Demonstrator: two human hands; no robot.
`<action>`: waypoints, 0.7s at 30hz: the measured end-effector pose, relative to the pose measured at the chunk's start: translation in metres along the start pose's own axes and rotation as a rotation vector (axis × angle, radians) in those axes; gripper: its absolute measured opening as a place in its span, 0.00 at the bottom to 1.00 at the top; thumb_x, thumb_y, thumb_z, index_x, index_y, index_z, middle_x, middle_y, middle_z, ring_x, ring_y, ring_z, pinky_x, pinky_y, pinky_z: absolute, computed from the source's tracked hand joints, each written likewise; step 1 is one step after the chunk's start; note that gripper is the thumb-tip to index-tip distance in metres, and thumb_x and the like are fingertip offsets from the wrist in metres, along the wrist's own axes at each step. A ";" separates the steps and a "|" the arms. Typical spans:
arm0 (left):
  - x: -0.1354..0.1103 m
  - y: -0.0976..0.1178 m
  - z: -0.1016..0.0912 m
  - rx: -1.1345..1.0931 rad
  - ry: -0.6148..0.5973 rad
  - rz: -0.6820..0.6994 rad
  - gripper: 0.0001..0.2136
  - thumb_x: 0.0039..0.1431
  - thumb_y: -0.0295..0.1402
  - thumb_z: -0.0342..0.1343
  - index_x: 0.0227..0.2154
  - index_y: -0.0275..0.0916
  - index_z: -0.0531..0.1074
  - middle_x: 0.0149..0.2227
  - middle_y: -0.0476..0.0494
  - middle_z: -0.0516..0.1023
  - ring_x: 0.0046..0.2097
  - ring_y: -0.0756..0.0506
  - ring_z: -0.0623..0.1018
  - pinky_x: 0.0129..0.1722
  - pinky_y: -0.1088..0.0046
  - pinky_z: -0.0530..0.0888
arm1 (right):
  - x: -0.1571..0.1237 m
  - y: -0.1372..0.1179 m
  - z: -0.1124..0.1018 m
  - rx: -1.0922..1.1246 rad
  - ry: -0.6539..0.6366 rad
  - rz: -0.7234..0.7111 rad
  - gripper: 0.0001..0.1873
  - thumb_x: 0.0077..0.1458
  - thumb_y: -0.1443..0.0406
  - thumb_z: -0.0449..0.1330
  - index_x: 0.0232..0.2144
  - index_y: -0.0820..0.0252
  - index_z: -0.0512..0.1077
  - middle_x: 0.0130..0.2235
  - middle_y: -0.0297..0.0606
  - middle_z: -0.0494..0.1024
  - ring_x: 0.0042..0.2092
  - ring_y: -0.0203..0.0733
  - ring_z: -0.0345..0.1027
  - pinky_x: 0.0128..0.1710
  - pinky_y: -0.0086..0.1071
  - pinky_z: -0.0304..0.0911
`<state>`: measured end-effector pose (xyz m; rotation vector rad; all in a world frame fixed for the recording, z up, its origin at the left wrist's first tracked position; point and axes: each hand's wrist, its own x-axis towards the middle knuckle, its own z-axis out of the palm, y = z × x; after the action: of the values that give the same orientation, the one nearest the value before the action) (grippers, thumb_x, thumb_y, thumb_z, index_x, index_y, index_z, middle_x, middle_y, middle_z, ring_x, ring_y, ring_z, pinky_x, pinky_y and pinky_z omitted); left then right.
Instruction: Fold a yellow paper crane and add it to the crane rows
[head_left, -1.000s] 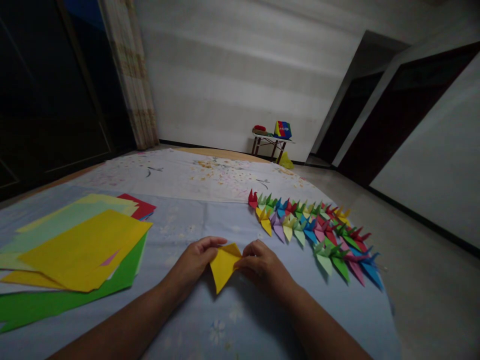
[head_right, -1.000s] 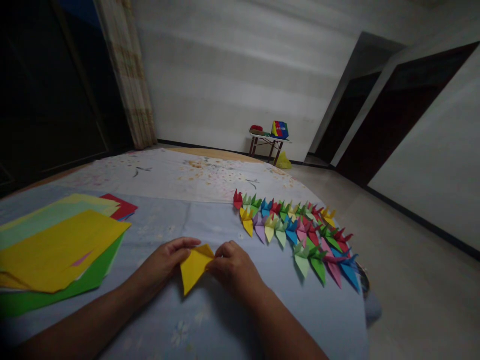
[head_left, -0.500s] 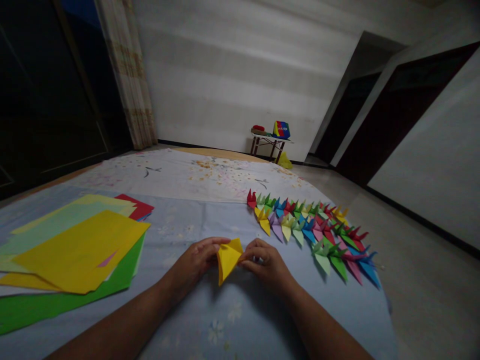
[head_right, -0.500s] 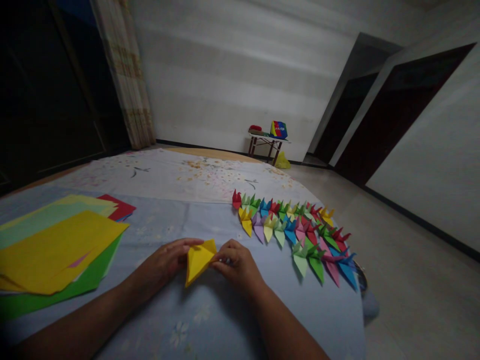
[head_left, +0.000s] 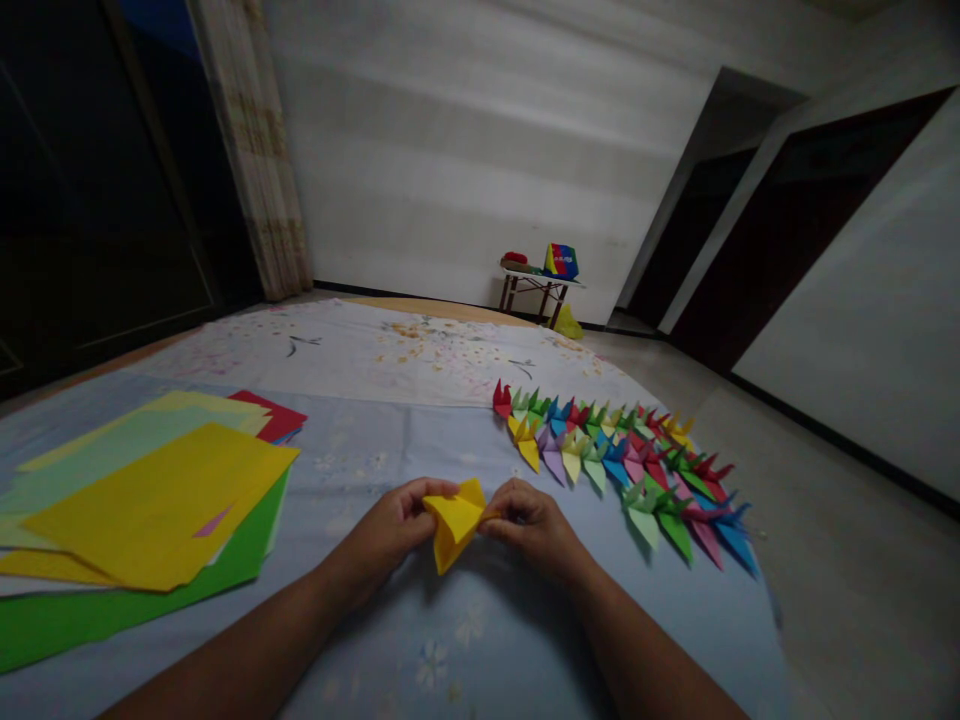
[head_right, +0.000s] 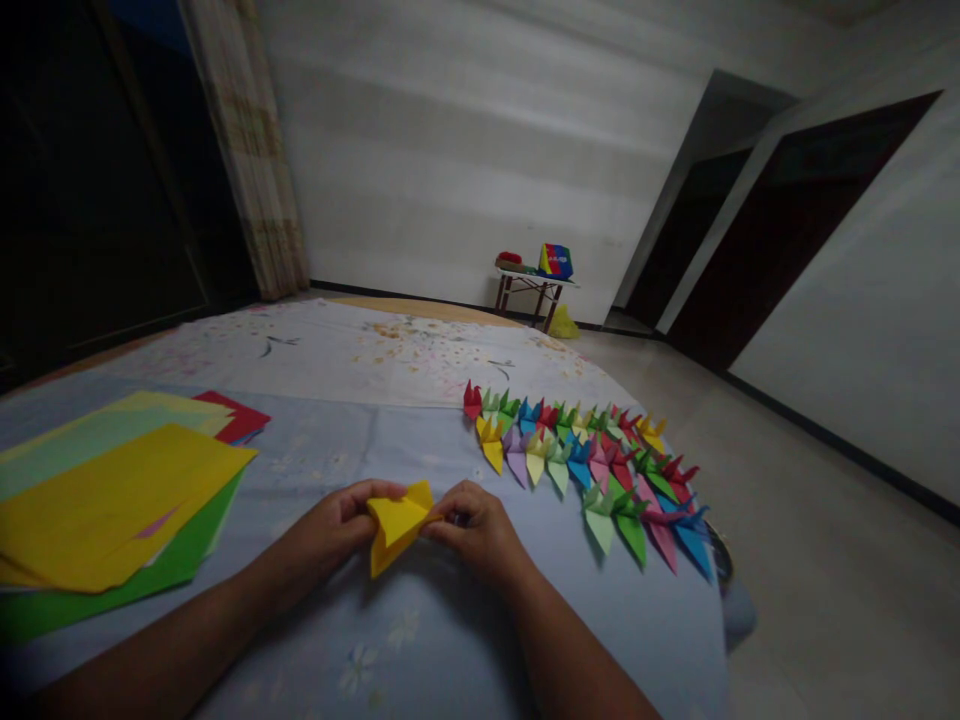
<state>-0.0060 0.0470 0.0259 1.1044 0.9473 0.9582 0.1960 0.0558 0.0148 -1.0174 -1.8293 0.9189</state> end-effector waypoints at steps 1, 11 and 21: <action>0.000 0.000 0.001 0.000 0.007 -0.001 0.14 0.43 0.27 0.56 0.37 0.38 0.71 0.40 0.43 0.78 0.39 0.46 0.77 0.41 0.72 0.69 | -0.001 -0.001 0.000 -0.004 -0.010 0.002 0.04 0.44 0.64 0.63 0.24 0.61 0.74 0.27 0.33 0.68 0.29 0.33 0.62 0.29 0.27 0.59; -0.002 -0.001 0.004 0.041 0.066 -0.012 0.12 0.45 0.28 0.51 0.36 0.37 0.69 0.33 0.45 0.78 0.35 0.45 0.77 0.36 0.71 0.70 | -0.007 -0.015 0.005 -0.159 -0.057 -0.057 0.03 0.49 0.68 0.57 0.28 0.61 0.71 0.31 0.34 0.68 0.32 0.33 0.63 0.32 0.26 0.59; -0.001 -0.001 0.007 0.151 0.148 0.059 0.13 0.41 0.29 0.54 0.34 0.37 0.70 0.34 0.45 0.77 0.36 0.44 0.76 0.38 0.70 0.70 | -0.006 -0.011 0.006 -0.166 0.030 -0.060 0.04 0.50 0.67 0.57 0.27 0.61 0.71 0.30 0.35 0.70 0.32 0.34 0.64 0.31 0.26 0.59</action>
<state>0.0008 0.0435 0.0263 1.2062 1.1274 1.0410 0.1893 0.0448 0.0205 -1.0656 -1.9254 0.7215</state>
